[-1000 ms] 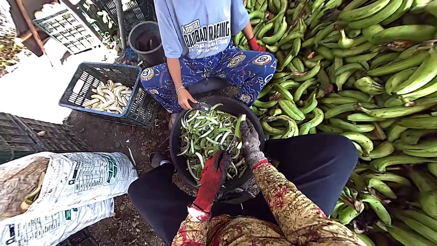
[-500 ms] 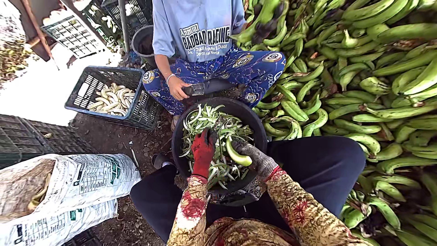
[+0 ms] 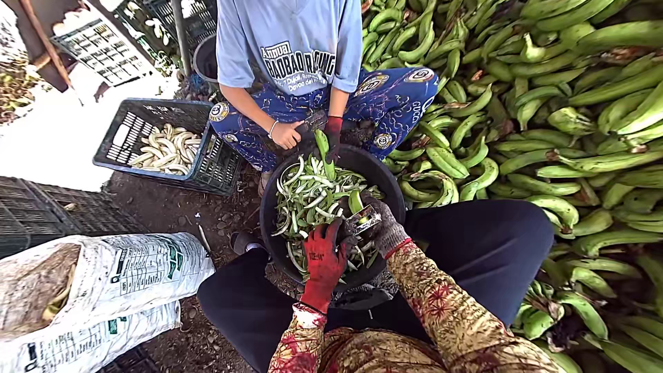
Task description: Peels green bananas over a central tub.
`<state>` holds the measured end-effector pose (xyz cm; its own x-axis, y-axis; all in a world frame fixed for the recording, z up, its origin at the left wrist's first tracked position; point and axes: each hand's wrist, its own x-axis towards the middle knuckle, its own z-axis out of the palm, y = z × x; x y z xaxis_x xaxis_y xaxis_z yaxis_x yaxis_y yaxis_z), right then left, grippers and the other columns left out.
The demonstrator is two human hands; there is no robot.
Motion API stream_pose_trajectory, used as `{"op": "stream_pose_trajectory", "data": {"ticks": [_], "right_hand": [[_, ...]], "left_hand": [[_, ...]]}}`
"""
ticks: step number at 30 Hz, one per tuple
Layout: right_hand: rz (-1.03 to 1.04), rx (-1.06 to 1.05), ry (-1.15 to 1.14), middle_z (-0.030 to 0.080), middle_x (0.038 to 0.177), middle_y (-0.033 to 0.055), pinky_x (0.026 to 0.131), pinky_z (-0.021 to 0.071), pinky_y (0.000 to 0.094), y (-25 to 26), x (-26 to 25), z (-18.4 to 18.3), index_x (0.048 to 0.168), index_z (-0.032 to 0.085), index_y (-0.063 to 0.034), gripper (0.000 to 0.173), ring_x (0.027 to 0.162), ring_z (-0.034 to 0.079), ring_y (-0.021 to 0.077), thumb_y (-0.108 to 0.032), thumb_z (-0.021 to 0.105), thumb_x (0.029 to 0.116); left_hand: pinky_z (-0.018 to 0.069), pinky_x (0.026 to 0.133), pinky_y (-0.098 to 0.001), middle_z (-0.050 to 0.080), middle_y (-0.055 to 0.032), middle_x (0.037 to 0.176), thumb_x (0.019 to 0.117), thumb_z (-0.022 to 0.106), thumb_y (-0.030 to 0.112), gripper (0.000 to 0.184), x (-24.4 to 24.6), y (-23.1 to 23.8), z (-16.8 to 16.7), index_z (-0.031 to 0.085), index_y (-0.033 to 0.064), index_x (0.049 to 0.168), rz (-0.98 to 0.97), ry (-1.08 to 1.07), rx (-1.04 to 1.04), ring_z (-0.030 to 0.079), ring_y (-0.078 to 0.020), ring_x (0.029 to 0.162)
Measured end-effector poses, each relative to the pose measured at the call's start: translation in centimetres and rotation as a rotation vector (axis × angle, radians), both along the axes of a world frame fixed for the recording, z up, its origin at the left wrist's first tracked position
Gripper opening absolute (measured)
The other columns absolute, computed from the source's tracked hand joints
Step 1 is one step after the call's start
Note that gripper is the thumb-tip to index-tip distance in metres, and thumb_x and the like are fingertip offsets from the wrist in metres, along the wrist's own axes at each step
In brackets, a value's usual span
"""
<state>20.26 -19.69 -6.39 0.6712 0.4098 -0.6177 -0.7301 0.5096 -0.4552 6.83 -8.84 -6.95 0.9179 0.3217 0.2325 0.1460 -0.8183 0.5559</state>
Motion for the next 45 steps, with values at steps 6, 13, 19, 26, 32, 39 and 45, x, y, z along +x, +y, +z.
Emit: {"op": "stream_pose_trajectory", "data": {"ticks": [6, 13, 19, 26, 32, 39, 45], "right_hand": [[0.037, -0.263, -0.276, 0.066, 0.098, 0.0109, 0.076, 0.0579, 0.0356, 0.3, -0.9, -1.0, 0.123, 0.057, -0.0013, 0.033, 0.085, 0.066, 0.0173, -0.024, 0.037, 0.111], [0.251, -0.495, -0.476, 0.068, 0.108, 0.0137, 0.078, 0.0596, 0.0379, -1.8, -0.9, -0.3, 0.143, 0.051, -0.0052, 0.041, 0.089, 0.069, 0.0199, -0.027, 0.044, 0.1087], [0.155, -0.457, -0.419, 0.066, 0.109, 0.012, 0.077, 0.0589, 0.0341, -2.7, -0.2, -0.2, 0.141, 0.049, -0.004, 0.036, 0.088, 0.067, 0.0167, -0.021, 0.042, 0.11], [0.504, -0.39, -0.553, 0.067, 0.126, 0.0158, 0.093, 0.0598, 0.0429, -2.9, -1.0, 0.7, 0.152, 0.045, -0.008, 0.054, 0.107, 0.07, 0.0249, -0.025, 0.057, 0.1026], [0.429, -0.394, -0.505, 0.066, 0.129, 0.0143, 0.094, 0.0579, 0.0429, -3.0, -0.4, -0.3, 0.155, 0.04, -0.0138, 0.06, 0.11, 0.068, 0.024, -0.037, 0.054, 0.1022], [0.249, -0.402, -0.386, 0.071, 0.114, 0.0167, 0.084, 0.0628, 0.0442, -2.7, 0.6, -0.5, 0.155, 0.036, -0.0126, 0.068, 0.096, 0.073, 0.0279, -0.035, 0.066, 0.099], [0.138, -0.272, -0.083, 0.066, 0.085, 0.0118, 0.056, 0.0567, 0.0362, -2.6, 0.7, 0.0, 0.12, 0.053, -0.0058, 0.046, 0.064, 0.065, 0.0217, -0.046, 0.033, 0.1102]], "left_hand": [[0.0502, 0.086, -0.0626, 0.067, -0.0202, 0.123, 0.096, 0.054, 0.041, 0.048, 1.4, 1.0, 1.3, 0.067, 0.0189, 0.136, 0.058, 0.086, -0.005, 0.065, -0.0435, 0.109], [0.05, 0.094, -0.0598, 0.067, -0.0193, 0.126, 0.1036, 0.046, 0.03, 0.042, 4.2, 3.5, 2.0, 0.063, 0.021, 0.14, -0.057, 0.261, -0.135, 0.065, -0.0391, 0.113], [0.0486, 0.09, -0.0636, 0.067, -0.0185, 0.125, 0.0979, 0.057, 0.034, 0.042, 5.1, 3.3, 1.5, 0.067, 0.0226, 0.137, -0.118, 0.14, -0.011, 0.063, -0.0436, 0.113], [0.0491, 0.095, -0.0609, 0.067, -0.0195, 0.126, 0.1067, 0.045, 0.03, 0.039, 6.9, 5.3, 2.2, 0.064, 0.0178, 0.139, -0.058, 0.34, -0.074, 0.065, -0.039, 0.113], [0.0454, 0.108, -0.0536, 0.065, -0.0207, 0.13, 0.1108, 0.038, 0.035, 0.045, 6.8, 6.1, 3.2, 0.061, 0.0059, 0.137, 0.054, 0.391, -0.256, 0.061, -0.0329, 0.125], [0.062, 0.057, -0.0395, 0.064, -0.0074, 0.079, 0.1066, 0.041, 0.056, 0.054, 3.1, 4.0, -1.7, 0.052, 0.0091, 0.131, 0.083, 0.639, -1.127, 0.067, -0.0209, 0.063], [0.0564, 0.065, -0.0288, 0.065, -0.0071, 0.09, 0.1111, 0.041, 0.027, 0.037, 1.9, 1.2, -1.6, 0.055, 0.0006, 0.132, 0.129, 0.312, -1.166, 0.064, -0.0123, 0.072]]}}
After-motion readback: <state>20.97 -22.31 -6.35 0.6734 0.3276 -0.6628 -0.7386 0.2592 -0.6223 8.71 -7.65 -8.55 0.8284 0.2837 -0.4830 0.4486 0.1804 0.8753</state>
